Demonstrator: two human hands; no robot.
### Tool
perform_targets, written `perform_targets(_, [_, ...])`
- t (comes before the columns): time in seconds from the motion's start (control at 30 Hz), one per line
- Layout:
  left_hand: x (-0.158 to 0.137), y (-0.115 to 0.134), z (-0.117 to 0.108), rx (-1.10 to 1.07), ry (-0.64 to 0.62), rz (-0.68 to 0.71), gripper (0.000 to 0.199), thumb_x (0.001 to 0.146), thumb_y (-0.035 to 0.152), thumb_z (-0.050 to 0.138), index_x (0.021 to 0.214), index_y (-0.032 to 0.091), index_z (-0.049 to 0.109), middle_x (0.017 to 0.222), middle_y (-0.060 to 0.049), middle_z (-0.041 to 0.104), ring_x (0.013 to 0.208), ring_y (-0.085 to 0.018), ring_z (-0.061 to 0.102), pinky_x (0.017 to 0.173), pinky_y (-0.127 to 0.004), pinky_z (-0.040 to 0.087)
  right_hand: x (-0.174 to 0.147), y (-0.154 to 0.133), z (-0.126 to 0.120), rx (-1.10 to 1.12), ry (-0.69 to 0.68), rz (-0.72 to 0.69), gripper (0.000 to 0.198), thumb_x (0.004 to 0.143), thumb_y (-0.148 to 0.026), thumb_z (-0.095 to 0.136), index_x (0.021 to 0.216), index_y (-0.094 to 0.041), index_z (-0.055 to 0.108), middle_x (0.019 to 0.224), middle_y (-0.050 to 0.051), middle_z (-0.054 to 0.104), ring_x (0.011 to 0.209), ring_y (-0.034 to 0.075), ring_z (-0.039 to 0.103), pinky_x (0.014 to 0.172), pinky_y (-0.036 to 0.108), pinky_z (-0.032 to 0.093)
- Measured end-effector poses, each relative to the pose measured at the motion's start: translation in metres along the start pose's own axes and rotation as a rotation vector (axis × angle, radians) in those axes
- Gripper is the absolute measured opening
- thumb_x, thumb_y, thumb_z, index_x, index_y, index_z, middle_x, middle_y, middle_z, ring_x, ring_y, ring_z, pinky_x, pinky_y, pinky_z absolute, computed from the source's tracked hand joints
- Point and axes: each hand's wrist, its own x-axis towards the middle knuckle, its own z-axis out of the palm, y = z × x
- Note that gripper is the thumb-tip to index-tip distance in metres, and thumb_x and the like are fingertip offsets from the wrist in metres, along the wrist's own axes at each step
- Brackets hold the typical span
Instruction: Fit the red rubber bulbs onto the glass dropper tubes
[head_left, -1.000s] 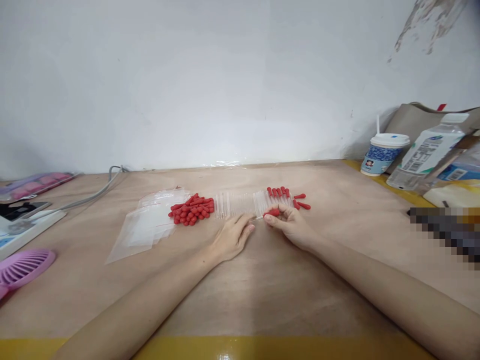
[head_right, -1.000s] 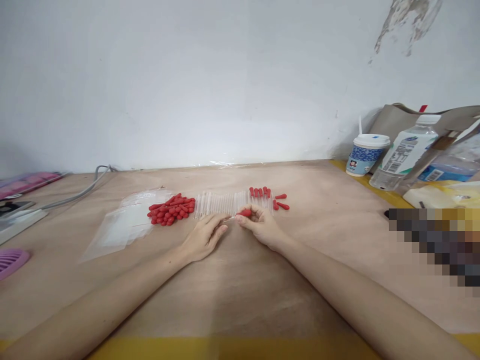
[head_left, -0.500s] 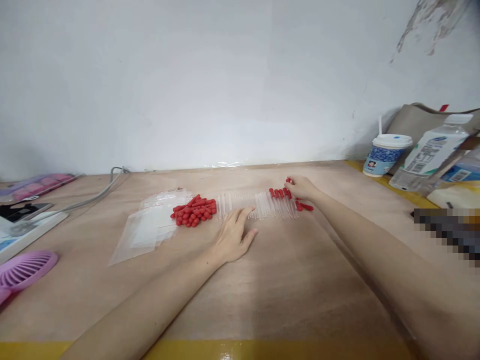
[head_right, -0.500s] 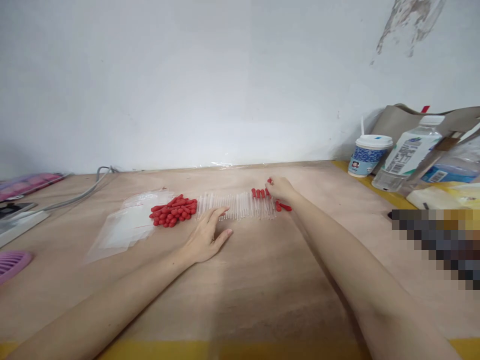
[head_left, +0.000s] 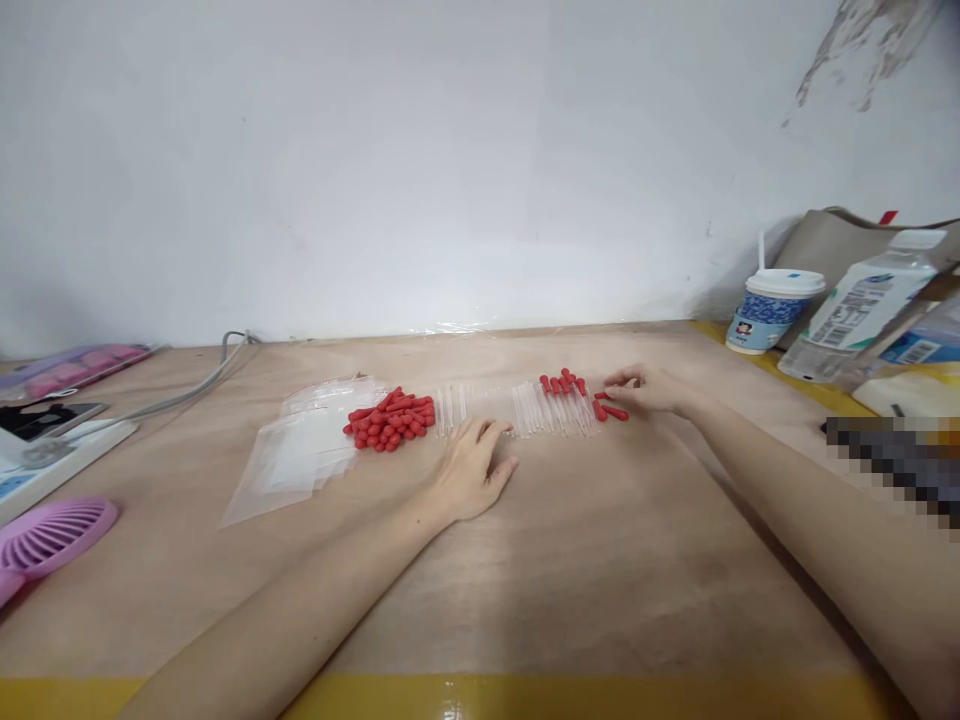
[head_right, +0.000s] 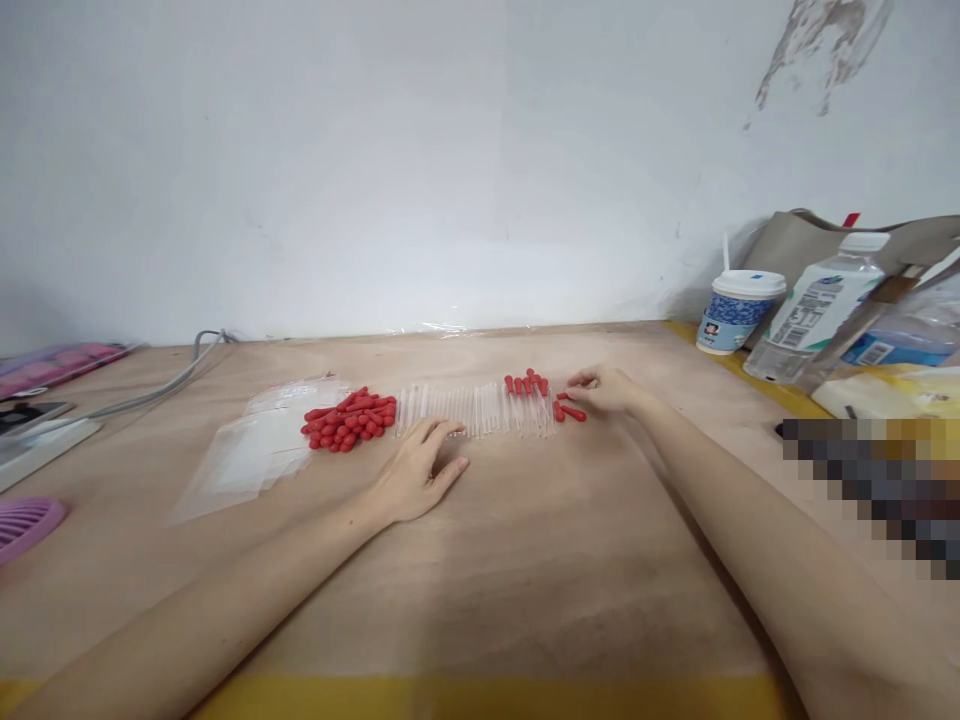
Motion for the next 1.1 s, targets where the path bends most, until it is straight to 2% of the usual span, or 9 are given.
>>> perform_targets(0.07, [0.001, 0.0, 0.0, 0.0, -0.002, -0.001, 0.031, 0.082, 0.027, 0.049, 0.111, 0.017, 0.048, 0.104, -0.01, 0.05, 0.097, -0.023, 0.047, 0.085, -0.039, 0.041, -0.006, 0.005, 0.004, 0.052, -0.016, -0.079, 0.028, 0.069, -0.038, 0.06, 0.086, -0.018, 0.068, 0.075, 0.004, 0.066, 0.054, 0.011, 0.051, 0.05, 0.024, 0.038])
perform_targets(0.13, [0.0, 0.0, 0.0, 0.003, 0.005, -0.001, 0.027, 0.082, 0.026, 0.048, 0.107, 0.018, 0.05, 0.103, -0.009, 0.05, 0.095, -0.023, 0.047, 0.083, -0.039, 0.041, -0.01, 0.006, 0.008, 0.067, 0.034, -0.115, 0.025, 0.069, -0.037, 0.06, 0.082, -0.018, 0.068, 0.074, 0.004, 0.064, 0.052, 0.011, 0.048, 0.048, 0.024, 0.036])
perform_targets(0.33, [-0.002, -0.001, 0.002, 0.075, 0.044, -0.016, 0.017, 0.081, 0.029, 0.049, 0.092, 0.018, 0.056, 0.098, -0.007, 0.052, 0.093, -0.022, 0.048, 0.082, -0.038, 0.038, -0.015, 0.004, 0.008, 0.121, 0.138, -0.015, 0.025, 0.067, -0.037, 0.06, 0.081, -0.016, 0.065, 0.051, -0.002, 0.05, 0.046, 0.01, 0.041, 0.044, 0.023, 0.031])
perform_targets(0.5, [0.013, -0.001, 0.003, 0.284, 0.114, -0.173, 0.016, 0.082, 0.029, 0.046, 0.077, 0.018, 0.057, 0.087, -0.006, 0.054, 0.09, -0.022, 0.048, 0.081, -0.039, 0.033, -0.035, -0.03, 0.018, 0.224, 0.409, -0.141, 0.022, 0.07, -0.035, 0.058, 0.083, -0.017, 0.061, 0.061, 0.0, 0.052, 0.052, 0.011, 0.043, 0.048, 0.023, 0.035])
perform_targets(0.57, [0.029, -0.002, 0.006, 0.349, 0.111, -0.244, 0.016, 0.081, 0.027, 0.046, 0.076, 0.018, 0.057, 0.087, -0.006, 0.055, 0.09, -0.022, 0.047, 0.082, -0.038, 0.032, -0.049, -0.05, 0.031, 0.248, 0.399, -0.237, 0.015, 0.072, -0.03, 0.056, 0.08, -0.018, 0.058, 0.062, 0.0, 0.053, 0.054, 0.012, 0.045, 0.05, 0.024, 0.036])
perform_targets(0.6, [0.038, -0.001, 0.007, 0.371, 0.104, -0.28, 0.016, 0.08, 0.027, 0.046, 0.077, 0.018, 0.058, 0.087, -0.007, 0.055, 0.091, -0.023, 0.047, 0.083, -0.037, 0.032, -0.057, -0.06, 0.038, 0.245, 0.353, -0.314, 0.011, 0.072, -0.027, 0.055, 0.079, -0.018, 0.057, 0.064, 0.0, 0.054, 0.056, 0.012, 0.046, 0.051, 0.024, 0.037])
perform_targets(0.7, [0.066, 0.0, 0.013, 0.414, 0.05, -0.411, 0.023, 0.079, 0.033, 0.045, 0.08, 0.016, 0.061, 0.094, -0.01, 0.056, 0.095, -0.025, 0.047, 0.083, -0.037, 0.033, -0.077, -0.077, 0.052, 0.209, 0.295, -0.457, 0.003, 0.074, -0.022, 0.053, 0.075, -0.019, 0.054, 0.07, 0.001, 0.056, 0.062, 0.013, 0.049, 0.056, 0.025, 0.038])
perform_targets(0.87, [0.097, 0.003, 0.022, 0.441, -0.114, -0.594, 0.044, 0.075, 0.045, 0.043, 0.092, 0.009, 0.064, 0.105, -0.018, 0.056, 0.104, -0.032, 0.044, 0.086, -0.04, 0.032, -0.087, -0.079, 0.05, 0.169, 0.335, -0.462, 0.003, 0.075, -0.02, 0.053, 0.073, -0.02, 0.05, 0.07, 0.001, 0.055, 0.065, 0.014, 0.049, 0.058, 0.026, 0.038])
perform_targets(1.1, [0.111, 0.003, 0.028, 0.422, -0.184, -0.687, 0.04, 0.07, 0.037, 0.048, 0.092, 0.008, 0.066, 0.103, -0.021, 0.061, 0.103, -0.034, 0.049, 0.086, -0.042, 0.032, -0.084, -0.078, 0.05, 0.119, 0.35, -0.526, 0.004, 0.072, -0.016, 0.054, 0.073, -0.019, 0.051, 0.074, 0.002, 0.056, 0.071, 0.016, 0.051, 0.065, 0.028, 0.039])
